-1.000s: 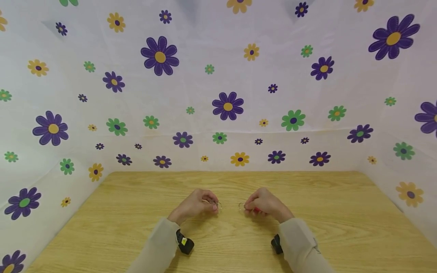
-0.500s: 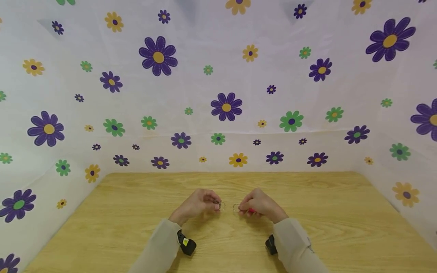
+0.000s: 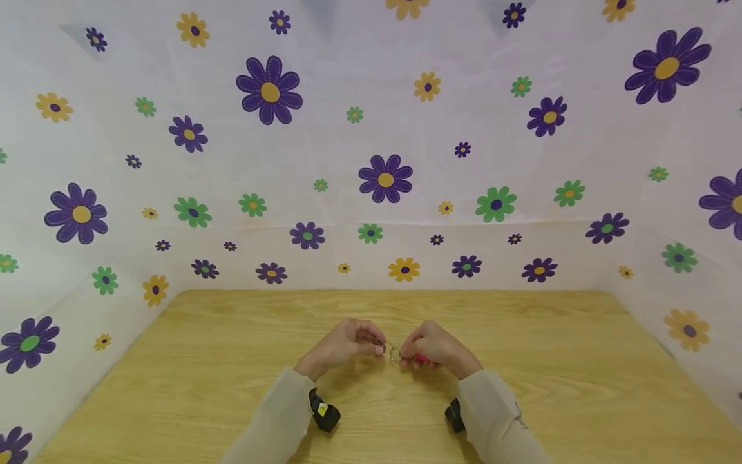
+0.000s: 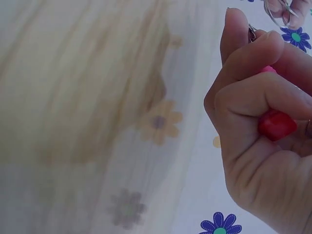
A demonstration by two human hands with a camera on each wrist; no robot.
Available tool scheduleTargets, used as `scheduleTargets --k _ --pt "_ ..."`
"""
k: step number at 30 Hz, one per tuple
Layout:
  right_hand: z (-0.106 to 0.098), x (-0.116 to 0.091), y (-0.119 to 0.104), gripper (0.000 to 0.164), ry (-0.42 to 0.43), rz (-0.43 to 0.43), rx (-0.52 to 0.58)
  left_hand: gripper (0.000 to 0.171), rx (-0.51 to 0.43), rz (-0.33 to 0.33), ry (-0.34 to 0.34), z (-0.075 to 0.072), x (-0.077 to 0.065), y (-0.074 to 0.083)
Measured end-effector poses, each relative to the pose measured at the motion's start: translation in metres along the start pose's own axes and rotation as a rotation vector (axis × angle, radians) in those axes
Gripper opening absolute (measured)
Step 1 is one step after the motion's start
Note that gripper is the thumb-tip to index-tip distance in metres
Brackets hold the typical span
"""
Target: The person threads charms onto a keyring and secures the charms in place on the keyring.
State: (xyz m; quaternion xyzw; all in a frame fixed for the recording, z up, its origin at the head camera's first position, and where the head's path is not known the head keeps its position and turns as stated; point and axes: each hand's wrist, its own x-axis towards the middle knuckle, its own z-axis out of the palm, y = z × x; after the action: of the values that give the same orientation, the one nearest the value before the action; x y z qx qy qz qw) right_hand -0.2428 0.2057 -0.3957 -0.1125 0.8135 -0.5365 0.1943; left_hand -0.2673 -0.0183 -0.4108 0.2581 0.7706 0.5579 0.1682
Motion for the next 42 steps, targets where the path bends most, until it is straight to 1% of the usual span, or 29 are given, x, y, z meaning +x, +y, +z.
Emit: scheduleTargets --k 3,8,16,21,26,30,34,37,42 --pt "0.000 0.001 0.000 0.018 -0.007 -0.003 -0.009 0.009 0.008 0.006 -0.010 0.002 0.002 0.000" --pt "0.001 0.003 -0.002 0.018 -0.016 -0.008 -0.031 0.008 0.007 -0.003 -0.004 0.004 0.003 0.001" --pt "-0.001 0.002 -0.007 0.018 -0.027 -0.011 0.014 0.007 0.030 -0.019 0.020 0.001 0.003 -0.001" --pt "-0.003 0.002 -0.005 0.019 -0.064 -0.015 0.073 0.007 0.030 -0.021 0.031 -0.002 0.003 -0.002" --pt "-0.005 0.004 -0.001 0.017 -0.104 -0.033 0.117 0.013 0.025 -0.016 0.039 -0.005 0.001 -0.002" --pt "-0.007 0.004 0.002 0.019 -0.139 -0.056 0.124 0.012 0.030 -0.019 0.038 -0.006 0.000 -0.002" --pt "-0.008 0.003 0.002 0.021 -0.164 -0.085 0.099 0.010 0.023 -0.022 0.034 -0.007 -0.001 -0.002" --pt "-0.008 0.003 0.002 0.019 -0.158 -0.093 0.078 0.010 0.006 -0.026 0.030 -0.008 -0.002 -0.003" --pt "-0.006 0.003 0.000 0.011 -0.114 -0.072 0.064 0.011 0.009 -0.029 0.032 -0.009 -0.004 -0.003"
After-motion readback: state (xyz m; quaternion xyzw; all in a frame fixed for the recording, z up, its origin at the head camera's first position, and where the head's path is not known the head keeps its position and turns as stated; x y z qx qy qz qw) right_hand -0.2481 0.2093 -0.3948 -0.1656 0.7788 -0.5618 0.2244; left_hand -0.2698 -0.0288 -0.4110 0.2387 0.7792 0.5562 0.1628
